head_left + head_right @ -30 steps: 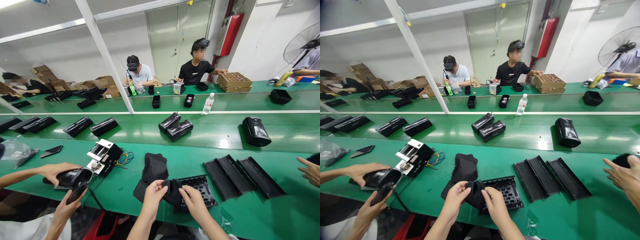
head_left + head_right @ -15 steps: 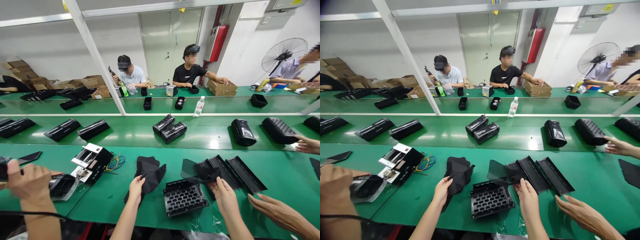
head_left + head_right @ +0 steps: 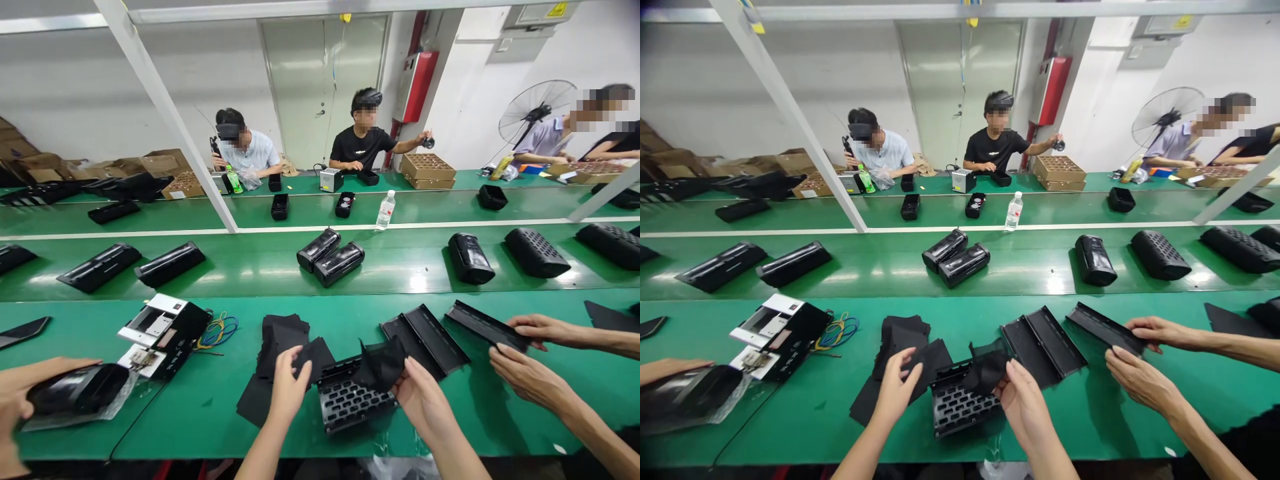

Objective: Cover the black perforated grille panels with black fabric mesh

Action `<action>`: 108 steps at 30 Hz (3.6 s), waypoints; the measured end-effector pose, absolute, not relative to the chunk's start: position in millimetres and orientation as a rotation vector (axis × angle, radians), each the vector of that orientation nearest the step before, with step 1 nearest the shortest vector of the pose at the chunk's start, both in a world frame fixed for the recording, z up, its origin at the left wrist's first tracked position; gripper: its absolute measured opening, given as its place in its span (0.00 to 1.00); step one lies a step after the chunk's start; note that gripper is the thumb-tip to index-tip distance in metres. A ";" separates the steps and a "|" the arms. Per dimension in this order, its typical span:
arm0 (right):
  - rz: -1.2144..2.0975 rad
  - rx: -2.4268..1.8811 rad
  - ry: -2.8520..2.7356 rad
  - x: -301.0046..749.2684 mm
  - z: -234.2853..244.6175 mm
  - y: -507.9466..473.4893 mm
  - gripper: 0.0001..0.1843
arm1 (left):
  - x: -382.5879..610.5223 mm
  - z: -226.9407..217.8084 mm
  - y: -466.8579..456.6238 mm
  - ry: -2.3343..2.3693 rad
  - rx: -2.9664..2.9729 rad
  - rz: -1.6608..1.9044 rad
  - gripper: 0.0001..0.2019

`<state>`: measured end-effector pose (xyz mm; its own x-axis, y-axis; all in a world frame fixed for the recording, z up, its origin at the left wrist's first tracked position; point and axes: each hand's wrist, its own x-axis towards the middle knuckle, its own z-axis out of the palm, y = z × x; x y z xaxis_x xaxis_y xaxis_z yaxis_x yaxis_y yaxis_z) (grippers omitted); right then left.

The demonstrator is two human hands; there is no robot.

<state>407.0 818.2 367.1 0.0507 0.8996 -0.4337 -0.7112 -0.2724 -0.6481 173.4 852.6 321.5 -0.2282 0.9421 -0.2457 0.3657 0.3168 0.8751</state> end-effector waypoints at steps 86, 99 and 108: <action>1.018 -2.138 -1.653 422.9 263.9 843.6 0.11 | 203.6 278.0 818.6 1.798 1.276 0.340 0.15; 1.153 -2.268 -1.553 427.3 259.9 843.0 0.07 | 209.0 267.0 806.4 1.802 1.168 0.350 0.11; 1.448 -1.780 -1.332 446.4 311.7 832.3 0.16 | 197.7 329.8 805.9 1.576 0.991 0.576 0.12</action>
<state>446.4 832.3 311.7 -0.0358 0.8904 -0.4538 0.3779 -0.4083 -0.8309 197.7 805.9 329.8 -0.0148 0.8375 -0.5462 0.2884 0.5266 0.7997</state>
